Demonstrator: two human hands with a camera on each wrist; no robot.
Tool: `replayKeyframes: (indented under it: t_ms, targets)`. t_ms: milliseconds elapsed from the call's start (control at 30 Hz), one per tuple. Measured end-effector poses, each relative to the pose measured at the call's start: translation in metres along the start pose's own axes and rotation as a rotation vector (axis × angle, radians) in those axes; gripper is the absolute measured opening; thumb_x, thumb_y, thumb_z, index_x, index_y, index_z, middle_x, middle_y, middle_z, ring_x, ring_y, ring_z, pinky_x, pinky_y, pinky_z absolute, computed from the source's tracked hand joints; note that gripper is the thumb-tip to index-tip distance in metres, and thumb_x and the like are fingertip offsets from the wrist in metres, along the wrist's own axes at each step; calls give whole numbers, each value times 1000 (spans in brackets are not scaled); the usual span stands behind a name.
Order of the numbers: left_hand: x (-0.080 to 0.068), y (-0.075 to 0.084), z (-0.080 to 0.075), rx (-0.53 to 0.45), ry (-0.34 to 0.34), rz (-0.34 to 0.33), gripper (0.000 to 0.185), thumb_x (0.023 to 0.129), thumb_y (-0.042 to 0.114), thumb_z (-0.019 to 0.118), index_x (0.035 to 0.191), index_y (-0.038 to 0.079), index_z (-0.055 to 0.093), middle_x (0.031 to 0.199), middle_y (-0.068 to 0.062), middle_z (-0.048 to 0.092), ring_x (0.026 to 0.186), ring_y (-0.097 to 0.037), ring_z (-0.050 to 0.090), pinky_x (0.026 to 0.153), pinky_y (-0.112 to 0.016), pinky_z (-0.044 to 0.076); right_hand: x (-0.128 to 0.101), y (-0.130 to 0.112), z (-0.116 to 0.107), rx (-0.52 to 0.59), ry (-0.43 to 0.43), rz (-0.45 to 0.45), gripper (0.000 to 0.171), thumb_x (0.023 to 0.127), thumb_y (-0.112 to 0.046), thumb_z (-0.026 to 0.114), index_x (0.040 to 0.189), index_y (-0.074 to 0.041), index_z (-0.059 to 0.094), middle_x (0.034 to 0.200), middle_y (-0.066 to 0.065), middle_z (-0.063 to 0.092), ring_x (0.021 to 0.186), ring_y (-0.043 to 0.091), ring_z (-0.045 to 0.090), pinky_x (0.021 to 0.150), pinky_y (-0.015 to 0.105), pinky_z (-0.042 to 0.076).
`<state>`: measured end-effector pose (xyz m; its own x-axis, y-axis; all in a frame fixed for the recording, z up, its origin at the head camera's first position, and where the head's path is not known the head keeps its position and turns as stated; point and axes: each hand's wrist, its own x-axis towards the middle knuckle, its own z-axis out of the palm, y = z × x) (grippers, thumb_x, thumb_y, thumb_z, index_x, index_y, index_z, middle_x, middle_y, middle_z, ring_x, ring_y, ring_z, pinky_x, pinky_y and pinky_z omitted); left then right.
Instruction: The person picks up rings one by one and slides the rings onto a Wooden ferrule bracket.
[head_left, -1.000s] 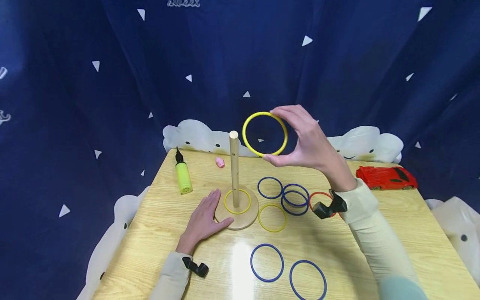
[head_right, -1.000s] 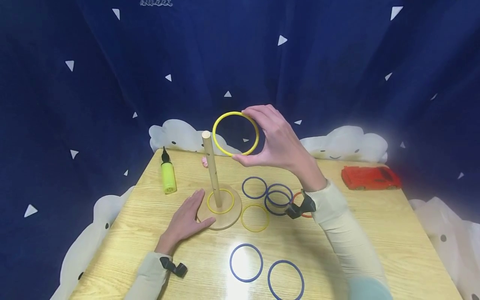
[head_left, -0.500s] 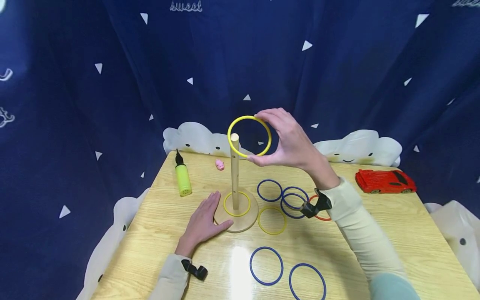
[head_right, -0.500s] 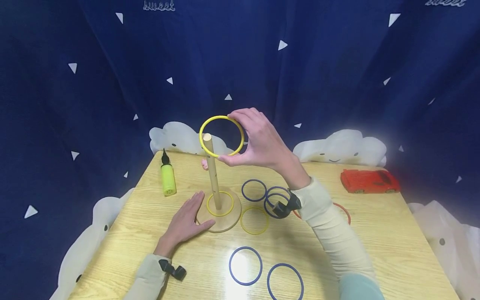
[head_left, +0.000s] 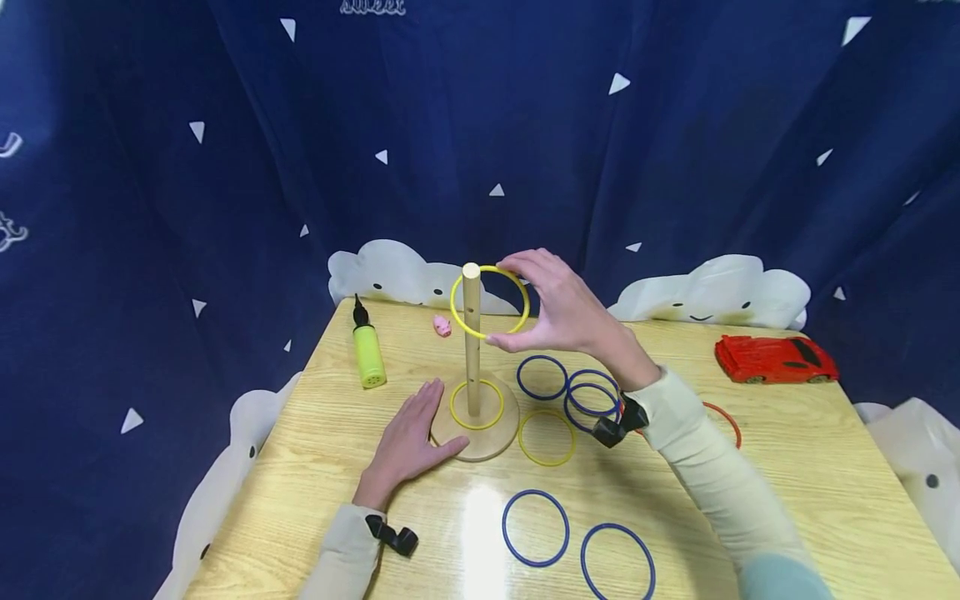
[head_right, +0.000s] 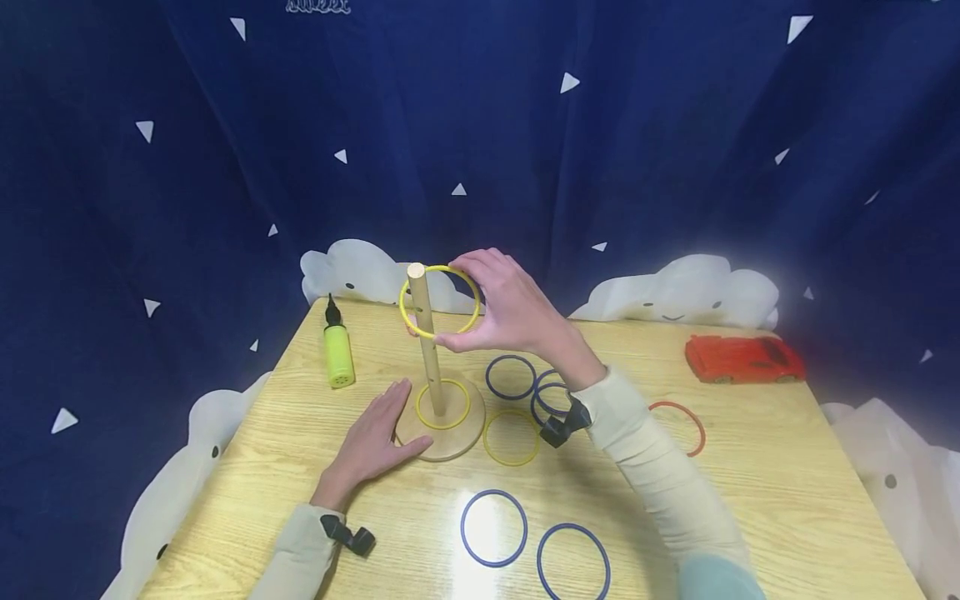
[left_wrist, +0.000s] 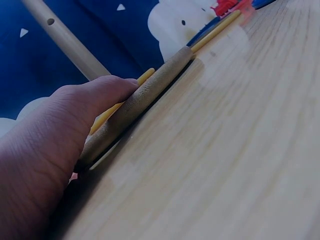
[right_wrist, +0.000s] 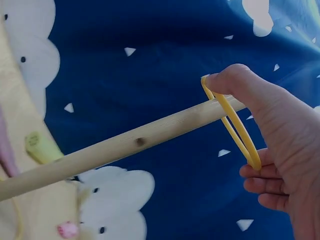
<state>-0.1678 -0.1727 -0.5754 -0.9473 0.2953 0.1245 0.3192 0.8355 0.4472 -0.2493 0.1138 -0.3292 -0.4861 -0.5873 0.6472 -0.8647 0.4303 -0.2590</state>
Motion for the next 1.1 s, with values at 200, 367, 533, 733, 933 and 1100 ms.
replayKeyframes:
  t_ms: [200, 367, 533, 733, 933, 1100]
  targets:
    - [1, 0, 1, 5, 6, 7, 112, 87, 83, 56, 168, 14, 20, 174, -1, 21, 161, -19, 16, 131, -40, 16, -18, 9, 26, 33, -65, 57, 91, 63, -54, 92, 130, 1, 66, 125, 12, 68, 117, 28, 60, 103, 46, 49]
    - [1, -1, 2, 14, 2, 6, 112, 87, 84, 54, 168, 15, 19, 174, 1, 20, 161, -17, 15, 131, -39, 16, -34, 17, 49, 51, -120, 111, 88, 65, -54, 92, 129, 1, 66, 123, 12, 68, 114, 28, 60, 101, 47, 50]
    - [1, -2, 3, 17, -4, 0, 113, 87, 85, 53, 168, 16, 17, 174, 3, 17, 161, -16, 13, 131, -39, 15, -55, 26, 75, 29, -166, 159, 91, 65, -57, 90, 131, 2, 65, 128, 14, 68, 118, 29, 61, 102, 48, 52]
    - [1, -2, 3, 13, -2, 7, 112, 88, 84, 53, 168, 14, 18, 175, 2, 17, 161, -17, 13, 131, -40, 16, -80, 33, 105, 26, -213, 227, 93, 66, -62, 88, 132, 0, 65, 131, 12, 67, 128, 29, 59, 110, 49, 48]
    - [1, -2, 3, 11, -2, 9, 112, 88, 84, 54, 168, 13, 19, 175, 0, 18, 161, -17, 13, 131, -41, 16, -100, 40, 129, 2, -248, 273, 93, 68, -65, 85, 133, -2, 65, 130, 10, 67, 125, 28, 58, 108, 50, 48]
    - [1, -1, 2, 12, -3, 6, 112, 88, 83, 54, 168, 13, 18, 175, 0, 17, 161, -17, 13, 131, -41, 16, -113, 47, 145, -21, -264, 274, 93, 67, -70, 82, 131, -3, 66, 128, 10, 67, 122, 27, 57, 102, 49, 49]
